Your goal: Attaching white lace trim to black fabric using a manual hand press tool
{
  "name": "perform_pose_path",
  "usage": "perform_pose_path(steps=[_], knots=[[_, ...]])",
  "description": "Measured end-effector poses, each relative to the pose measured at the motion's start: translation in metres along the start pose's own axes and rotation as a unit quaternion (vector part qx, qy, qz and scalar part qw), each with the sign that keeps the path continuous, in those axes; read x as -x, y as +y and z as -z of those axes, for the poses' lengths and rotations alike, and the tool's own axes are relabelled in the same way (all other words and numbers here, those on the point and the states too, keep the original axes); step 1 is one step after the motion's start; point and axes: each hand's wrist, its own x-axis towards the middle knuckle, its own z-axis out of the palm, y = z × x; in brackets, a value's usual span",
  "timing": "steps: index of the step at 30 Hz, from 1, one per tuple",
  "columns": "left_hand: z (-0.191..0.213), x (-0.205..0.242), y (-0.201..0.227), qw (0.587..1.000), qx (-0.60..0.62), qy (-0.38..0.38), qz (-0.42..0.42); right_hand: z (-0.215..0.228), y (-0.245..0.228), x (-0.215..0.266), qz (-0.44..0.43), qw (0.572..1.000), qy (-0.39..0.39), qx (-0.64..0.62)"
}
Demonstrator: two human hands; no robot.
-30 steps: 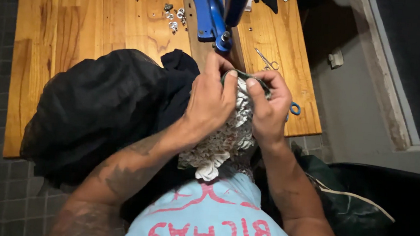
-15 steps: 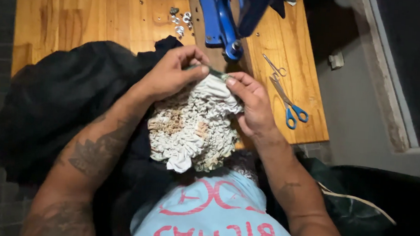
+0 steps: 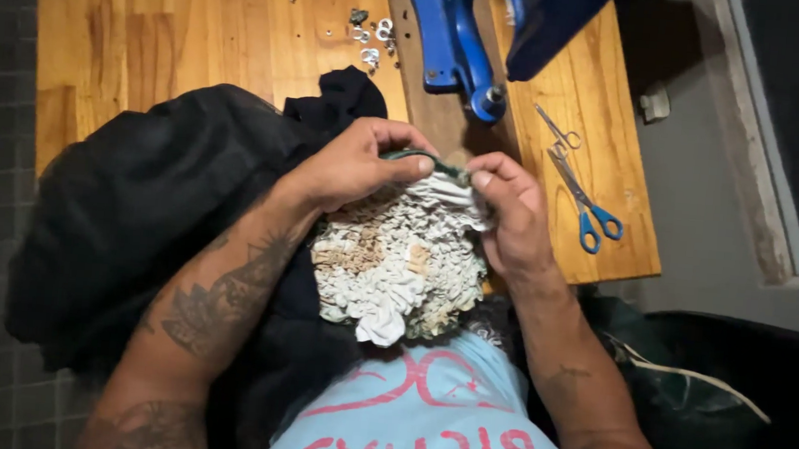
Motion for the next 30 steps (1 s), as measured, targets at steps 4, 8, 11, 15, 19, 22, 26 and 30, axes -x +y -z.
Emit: perform_pose_path(steps=[4, 8, 11, 15, 19, 22, 26, 30], knots=[[0.002, -0.005, -0.015, 1.000, 0.024, -0.003, -0.017, -0.022, -0.010, 0.012, 0.048, 0.997, 0.017, 0.054], [0.005, -0.016, -0.026, 0.999, 0.020, -0.005, -0.041, -0.034, -0.024, 0.016, 0.110, 0.969, 0.057, 0.212], [0.000, -0.005, -0.020, 0.999, -0.022, -0.008, -0.034, -0.037, -0.030, 0.022, 0.152, 0.937, 0.032, 0.313], [0.007, -0.021, -0.038, 0.991, -0.115, -0.056, -0.031, -0.054, -0.055, 0.016, 0.314, 0.828, -0.087, 0.456], [0.014, -0.029, -0.054, 0.984, -0.155, -0.087, -0.015, -0.085, -0.056, -0.029, 0.406, 0.749, -0.134, 0.507], [0.011, -0.017, -0.028, 0.959, -0.242, -0.145, -0.011, -0.106, -0.038, -0.081, 0.379, 0.660, -0.173, 0.625], [0.015, -0.025, -0.050, 0.960, -0.198, -0.183, -0.073, -0.101, 0.032, -0.177, 0.360, 0.530, -0.207, 0.740], [0.010, -0.018, -0.029, 0.964, -0.220, -0.139, 0.046, -0.096, 0.072, -0.207, 0.379, 0.520, -0.088, 0.761]])
